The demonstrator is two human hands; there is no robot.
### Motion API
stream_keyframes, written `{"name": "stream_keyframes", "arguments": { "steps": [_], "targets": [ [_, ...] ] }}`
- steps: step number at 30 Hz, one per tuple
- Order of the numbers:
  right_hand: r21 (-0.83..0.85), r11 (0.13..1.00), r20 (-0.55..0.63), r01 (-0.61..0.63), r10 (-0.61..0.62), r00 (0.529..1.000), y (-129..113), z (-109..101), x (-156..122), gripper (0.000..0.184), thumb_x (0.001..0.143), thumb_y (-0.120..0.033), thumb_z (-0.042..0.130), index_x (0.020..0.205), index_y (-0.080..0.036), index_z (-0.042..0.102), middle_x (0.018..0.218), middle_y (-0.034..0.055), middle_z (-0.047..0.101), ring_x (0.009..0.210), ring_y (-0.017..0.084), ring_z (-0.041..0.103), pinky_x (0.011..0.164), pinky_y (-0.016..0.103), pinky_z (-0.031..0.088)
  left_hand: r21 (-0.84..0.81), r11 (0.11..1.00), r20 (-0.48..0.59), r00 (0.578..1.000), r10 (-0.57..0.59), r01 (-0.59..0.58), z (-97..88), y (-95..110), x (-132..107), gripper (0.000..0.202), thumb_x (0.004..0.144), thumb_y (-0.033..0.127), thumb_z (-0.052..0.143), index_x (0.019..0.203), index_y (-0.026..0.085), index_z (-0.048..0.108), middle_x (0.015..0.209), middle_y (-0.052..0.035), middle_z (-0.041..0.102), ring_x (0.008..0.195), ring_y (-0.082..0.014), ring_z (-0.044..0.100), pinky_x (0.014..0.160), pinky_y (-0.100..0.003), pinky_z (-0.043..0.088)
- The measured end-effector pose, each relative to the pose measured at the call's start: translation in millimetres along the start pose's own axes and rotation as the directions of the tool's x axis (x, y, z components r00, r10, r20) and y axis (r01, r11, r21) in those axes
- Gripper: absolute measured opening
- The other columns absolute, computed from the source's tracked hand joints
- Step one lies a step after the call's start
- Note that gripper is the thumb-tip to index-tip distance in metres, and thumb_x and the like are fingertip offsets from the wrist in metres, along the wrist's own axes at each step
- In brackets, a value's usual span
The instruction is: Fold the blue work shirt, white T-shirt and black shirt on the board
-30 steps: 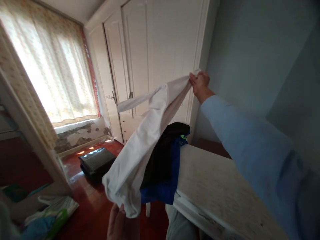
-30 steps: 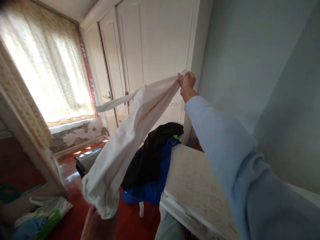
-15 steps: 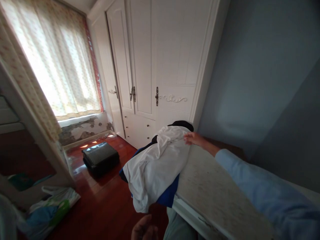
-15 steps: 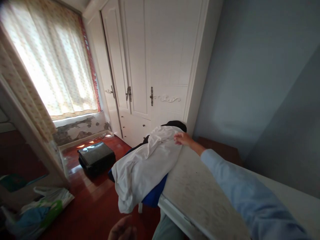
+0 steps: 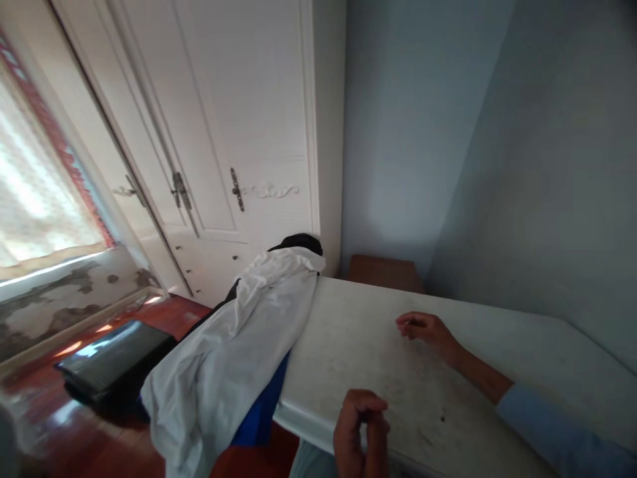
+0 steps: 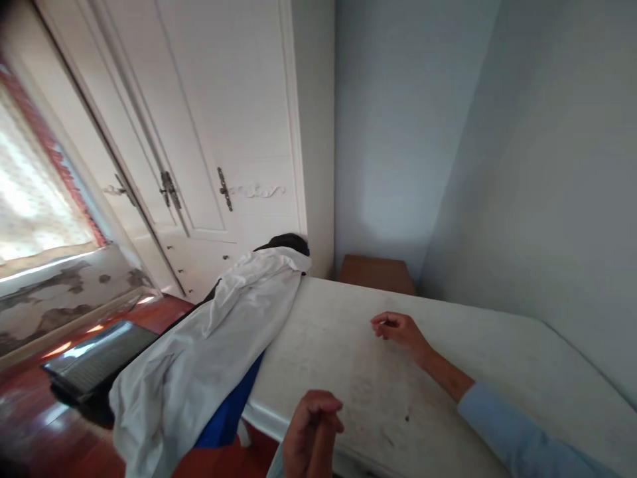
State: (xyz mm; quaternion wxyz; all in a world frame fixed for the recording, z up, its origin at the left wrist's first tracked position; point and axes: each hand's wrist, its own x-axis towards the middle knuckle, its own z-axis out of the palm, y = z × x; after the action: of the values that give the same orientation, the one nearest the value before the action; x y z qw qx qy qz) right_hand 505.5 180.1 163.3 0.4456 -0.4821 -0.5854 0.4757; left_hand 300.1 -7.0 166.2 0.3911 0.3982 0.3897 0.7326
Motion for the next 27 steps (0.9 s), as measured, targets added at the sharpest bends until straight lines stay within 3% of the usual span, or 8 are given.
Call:
{"name": "stream_keyframes", "arguments": {
  "steps": [4,6,8,10,11,15,18,27],
  "targets": [
    [0.232,0.972,-0.241,0.031,0.026,0.970,7,-30,-7,0.043,0.049,-0.050,0.090,0.075,-0.020,0.073,0.070,0.0020,0.068,0.061,0.015,0.059,0.060,0.030,0.048,0.091,0.996,0.240,0.971,-0.005,-0.018,66.9,11,37,0.015,0.089,0.024,0.054,0.085,0.020,0.068,0.080,-0.0030,0.063,0.071,-0.0143,0.058,0.068,-0.026,0.048],
    [0.266,0.960,-0.307,0.087,-0.001,0.952,8,-37,-8,0.043,0.052,-0.052,0.089,0.076,-0.021,0.070,0.071,0.0015,0.067,0.061,0.015,0.058,0.060,0.030,0.048,0.115,0.993,0.428,0.903,-0.039,-0.011,95.7,7,65,0.015,0.086,0.021,0.053,0.086,0.018,0.068,0.083,-0.0045,0.067,0.070,-0.0137,0.060,0.069,-0.026,0.049],
    [0.195,0.972,-0.346,0.132,-0.058,0.937,7,-40,-8,0.042,0.056,-0.053,0.086,0.077,-0.021,0.068,0.069,0.0013,0.066,0.060,0.016,0.058,0.059,0.031,0.048,0.121,0.992,0.601,0.793,-0.101,0.035,118.1,-7,97,0.013,0.081,0.022,0.055,0.083,0.017,0.067,0.080,-0.0039,0.068,0.065,-0.0122,0.060,0.064,-0.024,0.048],
    [0.081,0.983,-0.342,0.162,-0.125,0.931,6,-39,-8,0.040,0.063,-0.055,0.080,0.078,-0.021,0.065,0.064,0.0001,0.063,0.057,0.016,0.058,0.057,0.031,0.047,0.204,0.977,0.679,0.709,-0.188,0.064,132.9,-29,129,0.012,0.078,0.024,0.060,0.085,0.017,0.067,0.079,-0.0035,0.069,0.064,-0.0122,0.060,0.062,-0.024,0.048],
    [0.036,0.984,-0.326,0.175,-0.154,0.933,6,-38,-8,0.038,0.066,-0.056,0.076,0.078,-0.022,0.063,0.063,-0.0005,0.062,0.055,0.016,0.057,0.056,0.031,0.047,0.247,0.967,0.668,0.711,-0.221,0.069,137.3,-41,144,0.013,0.077,0.025,0.060,0.084,0.016,0.067,0.077,-0.0032,0.069,0.062,-0.0120,0.060,0.061,-0.024,0.048],
    [-0.058,0.980,-0.223,0.190,-0.198,0.954,10,-30,-9,0.026,0.082,-0.048,0.060,0.081,-0.023,0.058,0.075,0.0009,0.067,0.057,0.015,0.061,0.057,0.029,0.048,0.421,0.905,0.587,0.743,-0.321,0.058,136.9,-90,182,0.017,0.080,0.028,0.055,0.074,0.015,0.066,0.071,-0.0040,0.068,0.058,-0.0125,0.059,0.059,-0.025,0.046],
    [-0.094,0.983,-0.149,0.158,-0.171,0.974,13,-27,-11,0.022,0.087,-0.044,0.053,0.086,-0.023,0.059,0.086,0.0029,0.070,0.059,0.014,0.063,0.061,0.030,0.051,0.497,0.867,0.591,0.729,-0.345,0.006,125.6,-112,192,0.018,0.078,0.026,0.052,0.069,0.016,0.065,0.064,-0.0024,0.065,0.058,-0.0138,0.058,0.059,-0.026,0.045],
    [-0.118,0.981,-0.128,0.153,-0.168,0.978,8,-28,-18,0.022,0.084,-0.043,0.062,0.085,-0.022,0.066,0.078,0.0020,0.070,0.061,0.016,0.064,0.061,0.030,0.051,0.484,0.850,0.734,0.626,-0.264,-0.209,110.8,-112,177,0.026,0.082,0.033,0.051,0.068,0.017,0.065,0.065,-0.0004,0.062,0.064,-0.0140,0.055,0.060,-0.025,0.038]
  ]
}}
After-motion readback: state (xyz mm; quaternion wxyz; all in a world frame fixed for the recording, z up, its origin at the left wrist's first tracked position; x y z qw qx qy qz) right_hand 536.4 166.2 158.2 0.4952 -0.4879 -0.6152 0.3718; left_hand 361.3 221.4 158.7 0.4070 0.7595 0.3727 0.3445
